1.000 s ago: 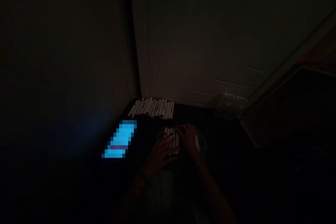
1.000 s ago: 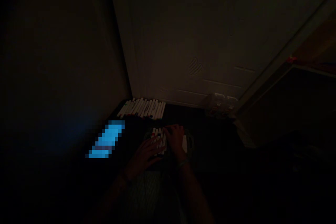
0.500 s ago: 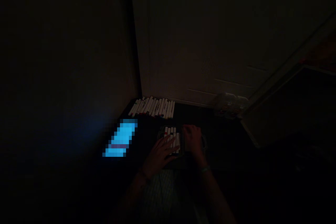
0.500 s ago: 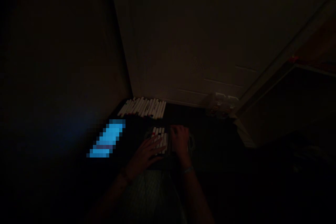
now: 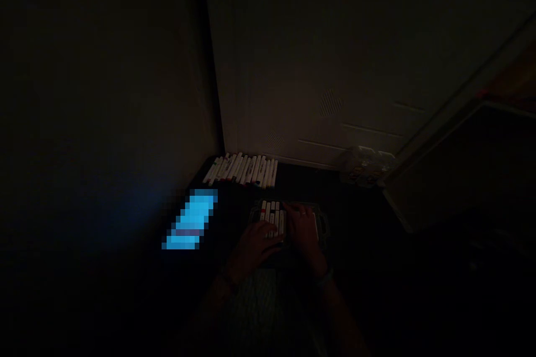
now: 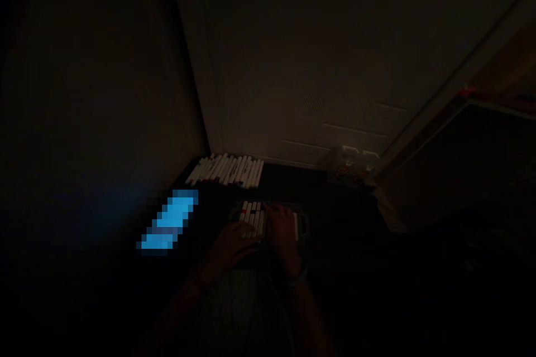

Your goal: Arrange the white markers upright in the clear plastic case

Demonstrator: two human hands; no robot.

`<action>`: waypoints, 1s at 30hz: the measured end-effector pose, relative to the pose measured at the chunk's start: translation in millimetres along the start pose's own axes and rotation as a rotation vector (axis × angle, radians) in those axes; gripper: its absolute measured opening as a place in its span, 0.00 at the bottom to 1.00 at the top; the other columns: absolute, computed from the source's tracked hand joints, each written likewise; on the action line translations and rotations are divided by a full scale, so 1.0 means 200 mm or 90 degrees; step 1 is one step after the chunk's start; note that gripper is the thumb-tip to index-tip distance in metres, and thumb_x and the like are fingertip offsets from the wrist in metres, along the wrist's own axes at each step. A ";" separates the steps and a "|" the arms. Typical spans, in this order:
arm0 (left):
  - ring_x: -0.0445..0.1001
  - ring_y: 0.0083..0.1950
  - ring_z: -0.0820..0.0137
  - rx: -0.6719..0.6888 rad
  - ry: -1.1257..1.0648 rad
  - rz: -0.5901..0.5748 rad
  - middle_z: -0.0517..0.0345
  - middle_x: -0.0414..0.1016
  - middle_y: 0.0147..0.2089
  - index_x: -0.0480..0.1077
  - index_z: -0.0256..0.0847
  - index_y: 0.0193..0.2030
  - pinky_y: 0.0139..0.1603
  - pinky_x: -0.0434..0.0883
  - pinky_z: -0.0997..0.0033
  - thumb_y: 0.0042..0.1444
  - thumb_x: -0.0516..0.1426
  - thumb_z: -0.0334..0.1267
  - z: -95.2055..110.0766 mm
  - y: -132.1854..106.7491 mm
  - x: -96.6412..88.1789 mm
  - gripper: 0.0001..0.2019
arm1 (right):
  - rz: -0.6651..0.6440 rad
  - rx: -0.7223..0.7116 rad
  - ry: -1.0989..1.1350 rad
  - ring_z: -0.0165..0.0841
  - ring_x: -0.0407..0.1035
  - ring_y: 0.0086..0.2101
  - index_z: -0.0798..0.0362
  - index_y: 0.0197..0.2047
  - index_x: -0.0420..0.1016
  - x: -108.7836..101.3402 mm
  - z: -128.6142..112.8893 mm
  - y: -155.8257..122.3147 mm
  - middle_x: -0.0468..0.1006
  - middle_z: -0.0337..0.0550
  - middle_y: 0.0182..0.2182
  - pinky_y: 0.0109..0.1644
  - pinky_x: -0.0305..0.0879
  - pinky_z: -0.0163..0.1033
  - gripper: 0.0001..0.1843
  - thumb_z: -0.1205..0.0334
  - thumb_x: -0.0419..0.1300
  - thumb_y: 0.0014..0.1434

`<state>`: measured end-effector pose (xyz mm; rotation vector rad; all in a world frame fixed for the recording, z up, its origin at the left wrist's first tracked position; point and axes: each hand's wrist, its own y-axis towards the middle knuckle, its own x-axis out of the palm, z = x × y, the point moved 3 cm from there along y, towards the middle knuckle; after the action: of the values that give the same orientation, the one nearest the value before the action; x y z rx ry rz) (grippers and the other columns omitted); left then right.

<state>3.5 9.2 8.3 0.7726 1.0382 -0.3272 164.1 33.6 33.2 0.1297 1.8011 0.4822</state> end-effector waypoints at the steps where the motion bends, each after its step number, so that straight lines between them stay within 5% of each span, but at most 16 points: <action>1: 0.58 0.56 0.64 -0.014 0.002 0.006 0.60 0.64 0.53 0.65 0.58 0.53 0.54 0.63 0.56 0.55 0.55 0.42 0.00 0.00 0.00 0.18 | -0.005 0.002 -0.004 0.37 0.57 0.47 0.42 0.61 0.55 0.00 0.00 0.00 0.65 0.44 0.50 0.50 0.53 0.42 0.27 0.68 0.49 0.59; 30: 0.59 0.49 0.66 -0.013 0.016 0.004 0.59 0.64 0.48 0.63 0.59 0.54 0.49 0.65 0.61 0.54 0.55 0.40 0.00 -0.01 0.01 0.20 | -0.023 -0.001 -0.024 0.39 0.58 0.48 0.39 0.58 0.60 0.03 0.01 0.01 0.65 0.44 0.51 0.50 0.55 0.43 0.28 0.70 0.52 0.55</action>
<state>3.9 8.7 5.9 0.7632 1.0608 -0.3012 164.8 37.0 28.1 0.1046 1.7626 0.4524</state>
